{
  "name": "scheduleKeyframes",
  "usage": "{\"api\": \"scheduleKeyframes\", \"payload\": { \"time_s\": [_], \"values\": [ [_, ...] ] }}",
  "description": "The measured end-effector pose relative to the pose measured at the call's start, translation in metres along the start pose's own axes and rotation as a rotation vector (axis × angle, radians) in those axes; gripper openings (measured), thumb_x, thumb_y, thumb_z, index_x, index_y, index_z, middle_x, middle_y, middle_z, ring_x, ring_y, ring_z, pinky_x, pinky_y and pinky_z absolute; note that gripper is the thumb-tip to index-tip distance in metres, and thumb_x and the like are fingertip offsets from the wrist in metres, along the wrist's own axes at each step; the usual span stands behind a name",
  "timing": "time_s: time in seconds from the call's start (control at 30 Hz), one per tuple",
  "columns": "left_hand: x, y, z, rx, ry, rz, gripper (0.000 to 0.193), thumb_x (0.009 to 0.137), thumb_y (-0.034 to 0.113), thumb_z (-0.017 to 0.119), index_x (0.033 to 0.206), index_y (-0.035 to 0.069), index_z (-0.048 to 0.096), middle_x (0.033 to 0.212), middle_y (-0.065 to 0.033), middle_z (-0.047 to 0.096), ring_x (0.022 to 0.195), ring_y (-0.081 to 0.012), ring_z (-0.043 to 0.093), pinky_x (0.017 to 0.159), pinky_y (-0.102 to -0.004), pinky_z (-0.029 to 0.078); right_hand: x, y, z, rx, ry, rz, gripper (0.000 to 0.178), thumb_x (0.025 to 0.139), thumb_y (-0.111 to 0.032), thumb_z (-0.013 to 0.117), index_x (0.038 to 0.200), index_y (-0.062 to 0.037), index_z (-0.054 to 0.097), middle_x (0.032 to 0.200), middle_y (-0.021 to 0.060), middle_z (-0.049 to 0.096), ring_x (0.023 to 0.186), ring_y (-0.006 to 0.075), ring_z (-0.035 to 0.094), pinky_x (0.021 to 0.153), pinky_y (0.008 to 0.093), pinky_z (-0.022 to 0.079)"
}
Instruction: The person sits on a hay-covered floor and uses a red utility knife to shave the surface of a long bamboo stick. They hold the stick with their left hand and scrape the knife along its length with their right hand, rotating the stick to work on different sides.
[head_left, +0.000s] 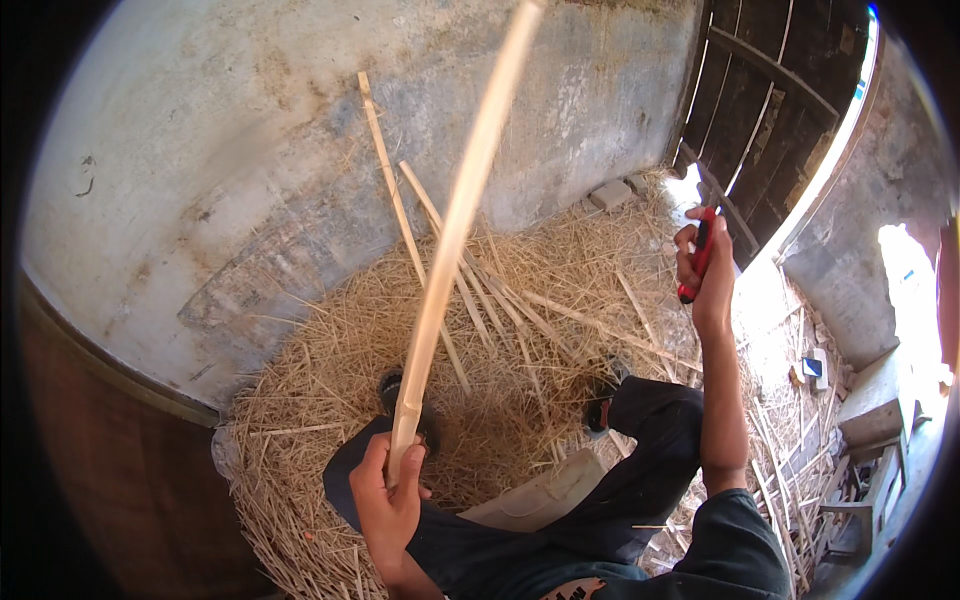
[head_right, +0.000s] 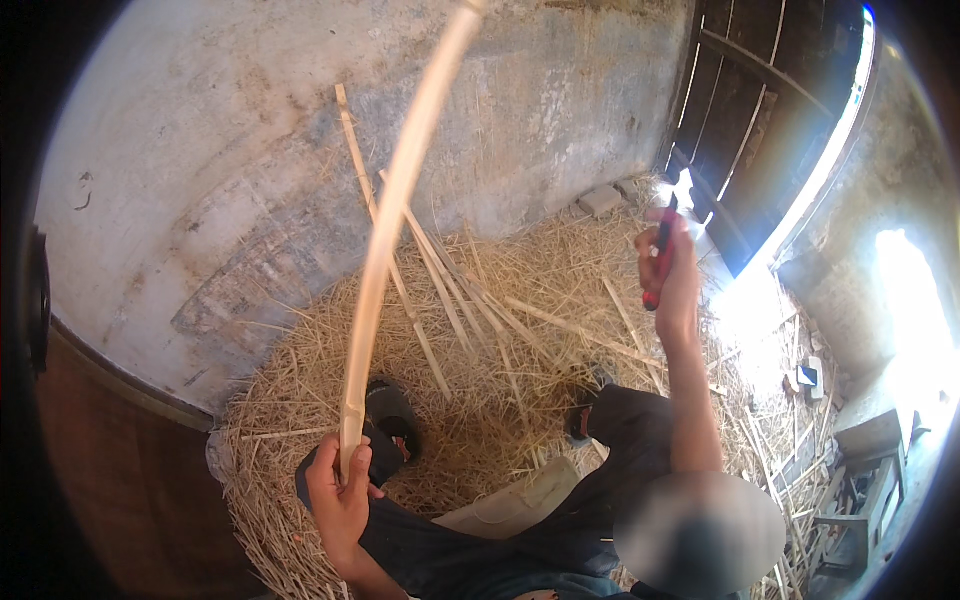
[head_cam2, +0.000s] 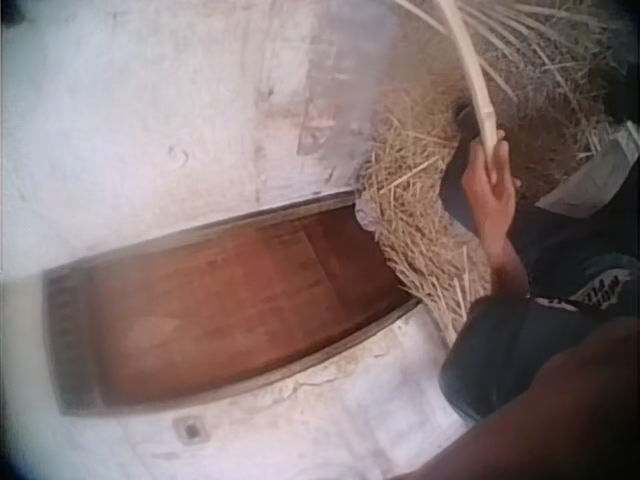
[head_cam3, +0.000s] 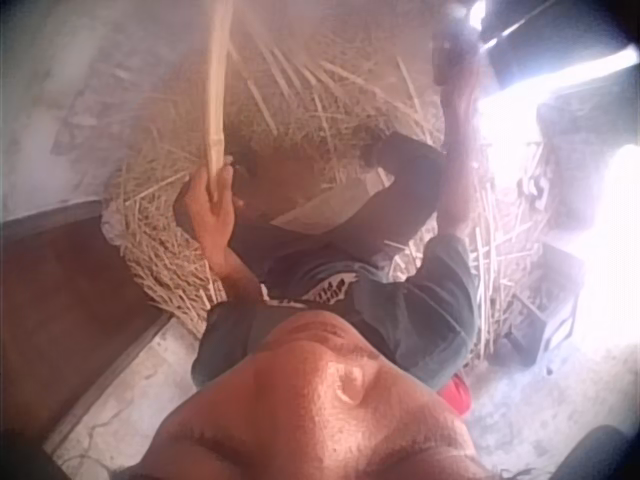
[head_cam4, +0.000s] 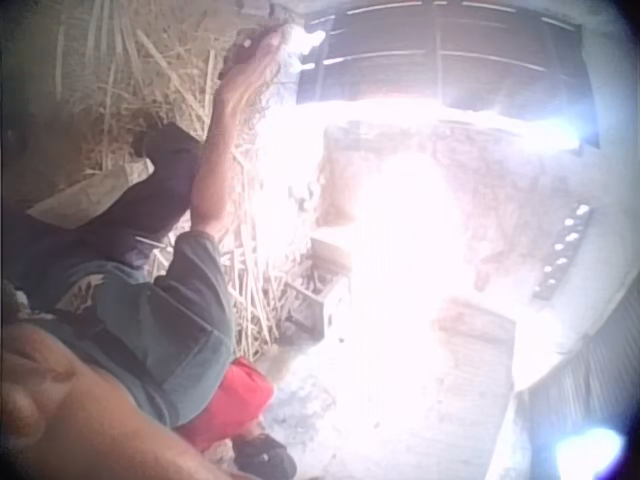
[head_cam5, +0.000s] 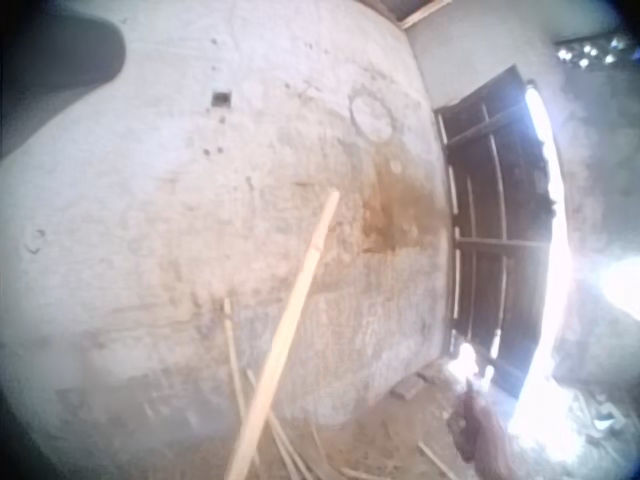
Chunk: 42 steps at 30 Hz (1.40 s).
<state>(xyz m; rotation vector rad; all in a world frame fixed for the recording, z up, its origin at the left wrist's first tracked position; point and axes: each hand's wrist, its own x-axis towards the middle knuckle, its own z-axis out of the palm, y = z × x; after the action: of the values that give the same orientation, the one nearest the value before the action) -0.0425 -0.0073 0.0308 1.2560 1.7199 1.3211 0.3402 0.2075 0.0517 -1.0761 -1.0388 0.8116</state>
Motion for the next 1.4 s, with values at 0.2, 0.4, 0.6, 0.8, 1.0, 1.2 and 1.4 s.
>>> {"api": "scheduleKeyframes", "payload": {
  "time_s": [0.2, 0.4, 0.6, 0.8, 1.0, 1.2, 1.4],
  "values": [
    [0.000, 0.024, 0.017, -0.089, -0.121, 0.119, 0.031, 0.114, 0.028, 0.058, 0.117, -0.002, 0.065, 0.074, 0.0011, 0.054, 0.061, -0.0050, 0.046, 0.054, -0.0255, 0.039, -0.069, -0.019, 0.038, -0.346, -0.376, -0.356, 0.026, 0.105, -0.026, 0.066, 0.119, -0.0051, 0.070, 0.091, 0.0041, 0.068, 0.071, 0.0151, 0.064, 0.062, 0.0330, 0.051],
    [-0.009, 0.028, 0.043, -0.173, -0.207, 0.049, 0.041, 0.119, 0.036, 0.041, 0.113, -0.001, 0.057, 0.074, -0.0012, 0.051, 0.067, -0.0089, 0.044, 0.061, -0.0295, 0.037, -0.110, -0.037, 0.064, -0.489, -0.741, -0.761, 0.033, 0.091, -0.024, 0.085, 0.117, -0.0066, 0.074, 0.087, 0.0069, 0.071, 0.067, 0.0261, 0.071, 0.058, 0.0371, 0.056],
    [-0.008, 0.026, 0.052, -0.114, -0.179, 0.041, 0.039, 0.117, 0.033, 0.047, 0.113, -0.001, 0.067, 0.069, -0.0003, 0.051, 0.061, -0.0075, 0.042, 0.057, -0.0295, 0.035, -0.118, -0.023, 0.073, -0.466, -0.729, -0.805, 0.038, 0.090, -0.030, 0.086, 0.118, -0.0066, 0.074, 0.080, 0.0043, 0.064, 0.059, 0.0238, 0.067, 0.051, 0.0367, 0.052],
    [-0.011, 0.020, 0.061, -0.160, -0.195, 0.024, 0.030, 0.113, 0.029, 0.059, 0.111, 0.000, 0.069, 0.067, 0.0013, 0.055, 0.060, -0.0040, 0.045, 0.054, -0.0266, 0.035, -0.117, -0.023, 0.074, -0.489, -0.739, -0.801, 0.040, 0.090, -0.031, 0.086, 0.118, -0.0059, 0.074, 0.079, 0.0040, 0.062, 0.058, 0.0240, 0.066, 0.051, 0.0367, 0.052],
    [-0.004, 0.021, 0.058, -0.143, -0.234, 0.055, 0.022, 0.107, 0.023, 0.069, 0.108, 0.001, 0.069, 0.064, 0.0027, 0.054, 0.058, -0.0024, 0.044, 0.053, -0.0260, 0.034, -0.118, -0.022, 0.071, -0.504, -0.737, -0.808, 0.040, 0.089, -0.031, 0.086, 0.119, -0.0071, 0.075, 0.078, 0.0030, 0.062, 0.056, 0.0226, 0.064, 0.050, 0.0363, 0.050],
    [-0.003, 0.020, 0.063, -0.109, -0.208, 0.079, 0.021, 0.106, 0.023, 0.070, 0.105, 0.001, 0.068, 0.063, 0.0025, 0.053, 0.057, -0.0033, 0.043, 0.052, -0.0276, 0.033, -0.119, -0.021, 0.073, -0.532, -0.684, -0.806, 0.037, 0.087, -0.031, 0.087, 0.115, -0.0095, 0.078, 0.075, 0.0009, 0.060, 0.054, 0.0204, 0.063, 0.048, 0.0352, 0.048],
    [-0.005, 0.016, 0.063, -0.089, -0.228, 0.013, 0.023, 0.106, 0.024, 0.069, 0.103, 0.001, 0.067, 0.063, 0.0006, 0.052, 0.057, -0.0054, 0.045, 0.053, -0.0295, 0.034, -0.113, -0.013, 0.071, -0.577, -0.636, -0.864, 0.037, 0.085, -0.031, 0.089, 0.114, -0.0102, 0.079, 0.073, -0.0004, 0.059, 0.053, 0.0184, 0.061, 0.046, 0.0346, 0.047]
  ]
}}
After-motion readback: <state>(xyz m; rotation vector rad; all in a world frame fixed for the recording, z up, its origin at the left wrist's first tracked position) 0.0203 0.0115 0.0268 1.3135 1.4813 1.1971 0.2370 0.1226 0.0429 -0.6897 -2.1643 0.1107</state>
